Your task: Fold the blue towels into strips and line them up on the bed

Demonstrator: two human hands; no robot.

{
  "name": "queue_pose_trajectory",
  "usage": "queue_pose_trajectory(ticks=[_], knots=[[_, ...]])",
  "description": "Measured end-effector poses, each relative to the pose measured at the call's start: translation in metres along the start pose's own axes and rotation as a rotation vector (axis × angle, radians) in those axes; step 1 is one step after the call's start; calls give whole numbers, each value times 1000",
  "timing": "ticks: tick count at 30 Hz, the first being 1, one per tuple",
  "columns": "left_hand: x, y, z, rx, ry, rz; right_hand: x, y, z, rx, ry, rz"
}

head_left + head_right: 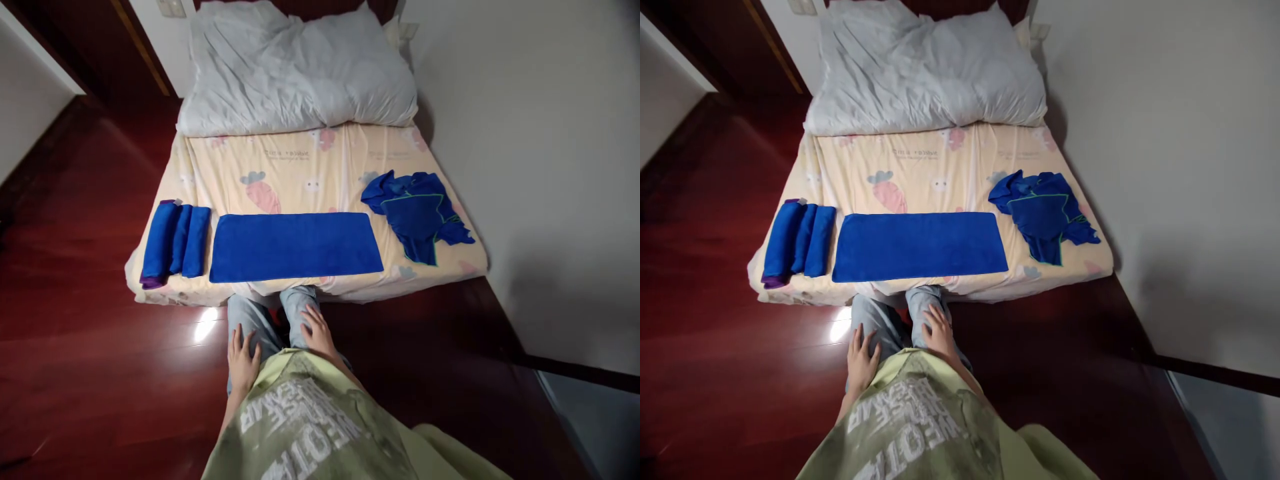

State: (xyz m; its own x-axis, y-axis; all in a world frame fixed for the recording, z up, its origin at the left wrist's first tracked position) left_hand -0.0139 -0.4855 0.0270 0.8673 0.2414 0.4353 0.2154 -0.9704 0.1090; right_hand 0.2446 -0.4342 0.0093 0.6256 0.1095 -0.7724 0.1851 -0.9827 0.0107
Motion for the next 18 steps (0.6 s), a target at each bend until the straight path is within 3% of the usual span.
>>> queue_pose_trajectory(ticks=[5,12,15,18], knots=[[-2,-28,-3,-10,-72,-18,2,-27,-15,20,5,25],[3,-27,0,28,-79,-11,3,-35,-9,92,2,101],[3,-28,1,10,-71,-6,9,-45,-13,210,-167,202],[1,-28,2,0,-70,-10,10,-58,-14,353,-508,314]])
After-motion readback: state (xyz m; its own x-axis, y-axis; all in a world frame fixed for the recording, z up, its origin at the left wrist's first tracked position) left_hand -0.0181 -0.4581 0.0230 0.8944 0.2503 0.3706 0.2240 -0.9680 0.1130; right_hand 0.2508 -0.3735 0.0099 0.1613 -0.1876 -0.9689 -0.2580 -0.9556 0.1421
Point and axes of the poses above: each hand's wrist, its own y-axis away from the middle knuckle, its own z-axis out of the palm, x = y × z, the point moved 7 cm from there along -y, towards the middle knuckle, and after that the axes turned 5 degrees about -z, right-handed, at the moved point
